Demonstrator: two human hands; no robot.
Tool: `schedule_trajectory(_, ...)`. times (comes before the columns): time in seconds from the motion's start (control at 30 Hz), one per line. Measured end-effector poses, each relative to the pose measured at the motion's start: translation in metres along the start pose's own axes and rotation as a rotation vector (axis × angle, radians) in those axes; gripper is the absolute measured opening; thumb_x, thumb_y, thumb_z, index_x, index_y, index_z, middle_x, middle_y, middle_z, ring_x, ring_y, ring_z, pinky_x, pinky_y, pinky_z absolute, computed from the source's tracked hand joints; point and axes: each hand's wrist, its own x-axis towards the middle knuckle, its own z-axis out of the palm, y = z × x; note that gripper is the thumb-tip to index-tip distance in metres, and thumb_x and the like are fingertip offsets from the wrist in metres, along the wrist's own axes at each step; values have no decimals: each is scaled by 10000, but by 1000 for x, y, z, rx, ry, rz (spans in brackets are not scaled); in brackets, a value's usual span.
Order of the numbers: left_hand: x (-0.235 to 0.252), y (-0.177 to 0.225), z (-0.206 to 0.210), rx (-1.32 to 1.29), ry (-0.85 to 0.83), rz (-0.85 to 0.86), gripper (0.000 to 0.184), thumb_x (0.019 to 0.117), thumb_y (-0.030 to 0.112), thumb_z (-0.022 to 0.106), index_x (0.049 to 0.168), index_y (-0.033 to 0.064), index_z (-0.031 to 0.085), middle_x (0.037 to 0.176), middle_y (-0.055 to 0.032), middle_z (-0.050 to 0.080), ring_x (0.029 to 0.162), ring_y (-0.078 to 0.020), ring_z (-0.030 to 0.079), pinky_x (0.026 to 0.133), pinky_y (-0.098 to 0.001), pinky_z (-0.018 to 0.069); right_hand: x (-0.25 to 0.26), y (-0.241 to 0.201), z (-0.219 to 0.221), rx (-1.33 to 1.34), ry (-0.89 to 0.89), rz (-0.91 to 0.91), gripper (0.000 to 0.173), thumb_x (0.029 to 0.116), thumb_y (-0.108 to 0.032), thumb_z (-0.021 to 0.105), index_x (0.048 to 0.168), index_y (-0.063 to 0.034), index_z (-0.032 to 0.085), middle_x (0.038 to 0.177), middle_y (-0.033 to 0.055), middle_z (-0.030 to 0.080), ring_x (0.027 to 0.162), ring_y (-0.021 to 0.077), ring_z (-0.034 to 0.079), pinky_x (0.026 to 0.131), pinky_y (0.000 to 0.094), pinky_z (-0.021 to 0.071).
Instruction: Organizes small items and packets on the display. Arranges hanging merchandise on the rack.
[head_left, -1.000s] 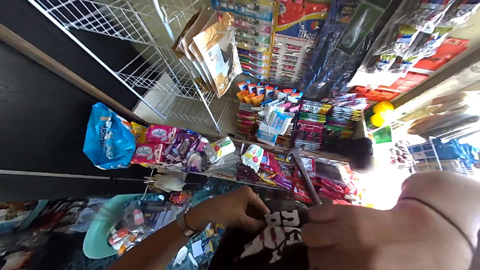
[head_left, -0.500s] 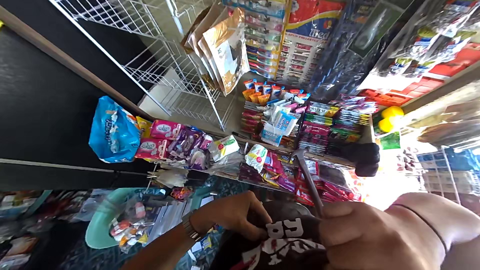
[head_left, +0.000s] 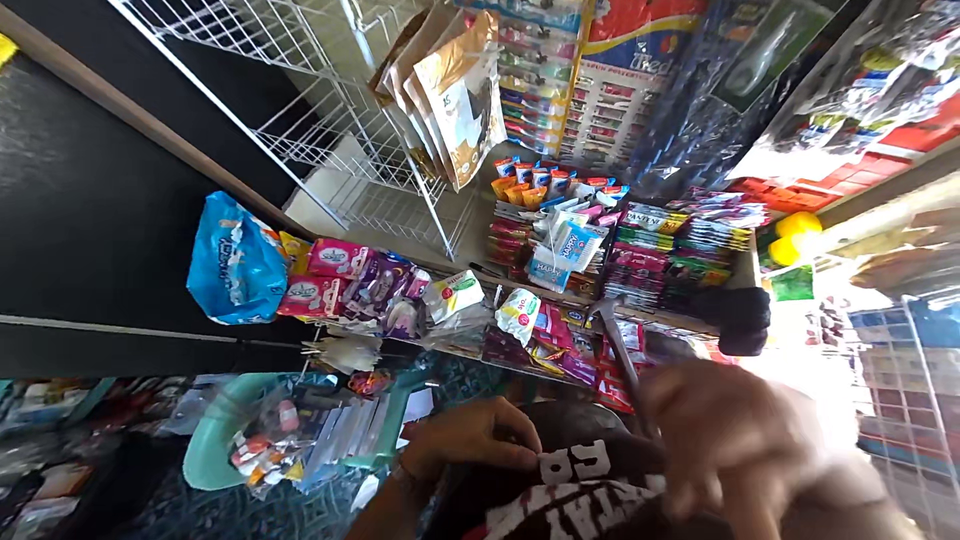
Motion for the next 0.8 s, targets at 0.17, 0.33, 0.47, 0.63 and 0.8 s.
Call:
schedule_trajectory(0.17,-7,-41,20,-114,436,-51,300,1068,273,469,1006,114,717,913,86,718,813,2,661,774,-205,560,-7,138,-17,-390,406,828,351,1080,-249,525,1001,17,740,840,108,733,727,203,691,721,423,581)
schedule_trajectory(0.33,-14,-58,30,-204,751,-285,301,1081,137,374,1133,44,656,969,35,690,886,-70,673,824,-265,583,-22,298,-21,-299,328,1446,624,1096,-445,441,1101,134,671,1103,311,700,1054,445,691,982,620,498)
schedule_trajectory(0.47,-26,-61,30,-148,828,-395,291,1080,130,398,1167,12,649,994,3,685,918,-67,671,862,-272,574,-11,329,-15,-113,528,1480,555,1114,-411,411,1111,81,667,977,175,685,759,203,602,747,389,507)
schedule_trajectory(0.63,-36,-65,36,-254,1002,-362,291,1081,127,392,1173,12,643,1003,-9,687,925,-88,676,856,-289,578,-5,295,-8,-26,672,1305,483,1131,-360,366,1185,37,637,1001,155,629,758,188,540,708,381,479)
schedule_trajectory(0.8,-27,-55,32,-303,1060,-297,287,1089,129,383,1177,12,631,999,-16,681,924,-106,678,853,-297,580,-10,230,-30,-38,694,1213,425,1117,-335,434,1153,29,650,941,104,610,750,132,537,714,333,494)
